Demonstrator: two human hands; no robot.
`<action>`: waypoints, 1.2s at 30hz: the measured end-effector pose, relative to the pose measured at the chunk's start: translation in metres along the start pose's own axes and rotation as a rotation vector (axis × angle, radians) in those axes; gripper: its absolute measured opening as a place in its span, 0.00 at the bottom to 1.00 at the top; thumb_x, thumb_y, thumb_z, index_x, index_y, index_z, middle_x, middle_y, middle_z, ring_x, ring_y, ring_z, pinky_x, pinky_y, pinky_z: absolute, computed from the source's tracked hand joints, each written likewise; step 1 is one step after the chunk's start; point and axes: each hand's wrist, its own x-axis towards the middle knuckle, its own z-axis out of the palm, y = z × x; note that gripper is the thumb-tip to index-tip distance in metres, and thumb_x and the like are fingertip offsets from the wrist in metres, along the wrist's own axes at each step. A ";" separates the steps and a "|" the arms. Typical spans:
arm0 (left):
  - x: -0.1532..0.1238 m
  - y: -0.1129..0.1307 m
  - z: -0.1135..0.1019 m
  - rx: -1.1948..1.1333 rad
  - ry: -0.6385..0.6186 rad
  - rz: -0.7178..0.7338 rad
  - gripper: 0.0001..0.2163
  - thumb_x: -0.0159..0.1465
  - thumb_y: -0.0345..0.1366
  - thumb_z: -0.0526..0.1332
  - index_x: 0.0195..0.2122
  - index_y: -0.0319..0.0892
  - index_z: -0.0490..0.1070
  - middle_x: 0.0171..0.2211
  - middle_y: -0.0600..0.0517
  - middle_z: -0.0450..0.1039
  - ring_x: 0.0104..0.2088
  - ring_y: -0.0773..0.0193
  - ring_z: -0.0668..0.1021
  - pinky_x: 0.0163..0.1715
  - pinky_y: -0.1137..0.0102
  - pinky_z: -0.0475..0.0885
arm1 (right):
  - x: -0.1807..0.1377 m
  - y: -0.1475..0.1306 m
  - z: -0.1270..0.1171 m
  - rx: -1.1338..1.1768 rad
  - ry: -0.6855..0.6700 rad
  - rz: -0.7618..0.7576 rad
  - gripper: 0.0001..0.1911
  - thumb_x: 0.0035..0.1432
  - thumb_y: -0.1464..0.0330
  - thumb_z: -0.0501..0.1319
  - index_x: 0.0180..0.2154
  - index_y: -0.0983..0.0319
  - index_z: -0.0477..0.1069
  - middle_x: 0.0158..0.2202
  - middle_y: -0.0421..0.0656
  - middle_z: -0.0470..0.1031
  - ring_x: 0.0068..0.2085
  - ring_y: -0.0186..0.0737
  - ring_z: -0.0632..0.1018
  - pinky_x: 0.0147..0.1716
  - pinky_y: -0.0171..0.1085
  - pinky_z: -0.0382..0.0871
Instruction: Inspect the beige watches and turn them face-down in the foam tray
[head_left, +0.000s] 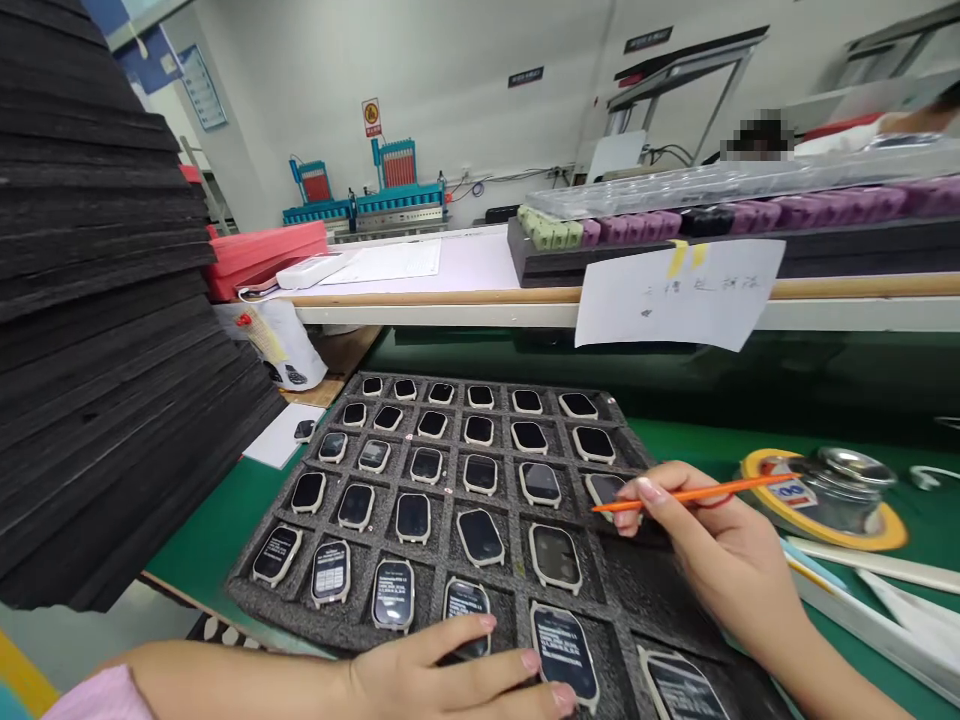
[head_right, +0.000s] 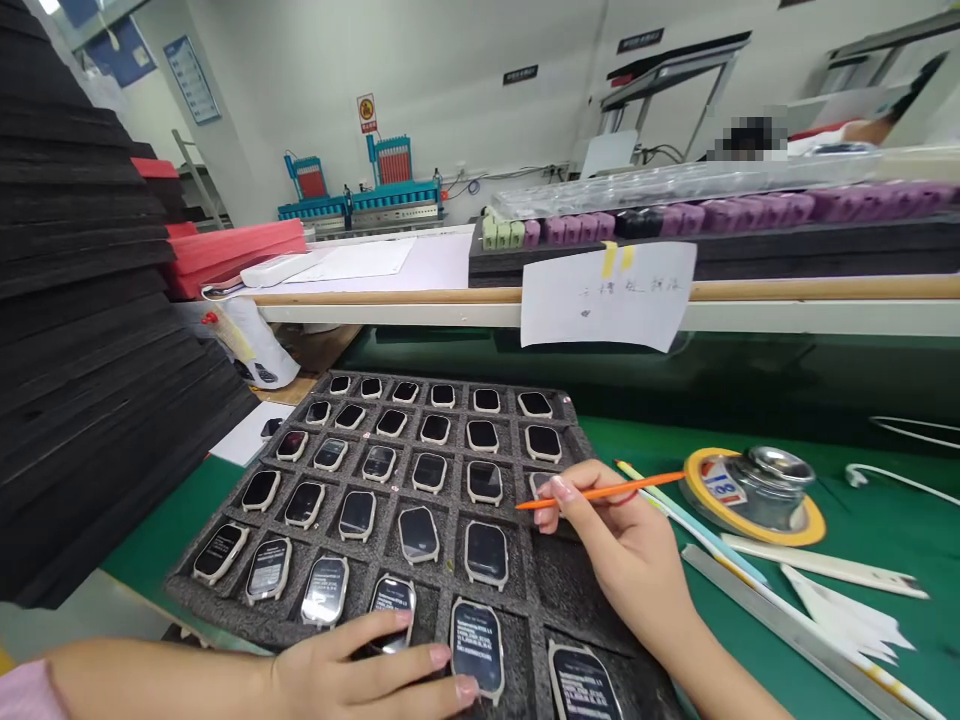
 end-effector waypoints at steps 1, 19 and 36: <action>0.002 -0.003 0.002 -0.040 0.006 -0.002 0.08 0.66 0.43 0.60 0.43 0.52 0.77 0.58 0.62 0.72 0.60 0.66 0.69 0.60 0.66 0.67 | 0.001 -0.001 -0.002 0.009 0.016 0.002 0.21 0.57 0.48 0.62 0.26 0.58 0.72 0.20 0.39 0.72 0.22 0.38 0.74 0.26 0.36 0.73; 0.075 -0.052 0.021 -0.457 -0.331 -0.156 0.20 0.66 0.45 0.59 0.56 0.40 0.67 0.58 0.41 0.70 0.60 0.52 0.70 0.63 0.51 0.60 | -0.012 0.013 -0.022 0.230 0.191 0.138 0.19 0.59 0.49 0.61 0.31 0.59 0.69 0.21 0.37 0.72 0.21 0.35 0.73 0.25 0.36 0.70; 0.107 -0.048 0.064 -0.548 -0.240 -0.285 0.12 0.68 0.39 0.58 0.51 0.45 0.72 0.47 0.46 0.76 0.52 0.54 0.76 0.59 0.48 0.65 | -0.020 0.003 -0.022 0.177 0.184 0.076 0.20 0.62 0.50 0.59 0.30 0.60 0.69 0.21 0.38 0.71 0.21 0.34 0.72 0.24 0.34 0.70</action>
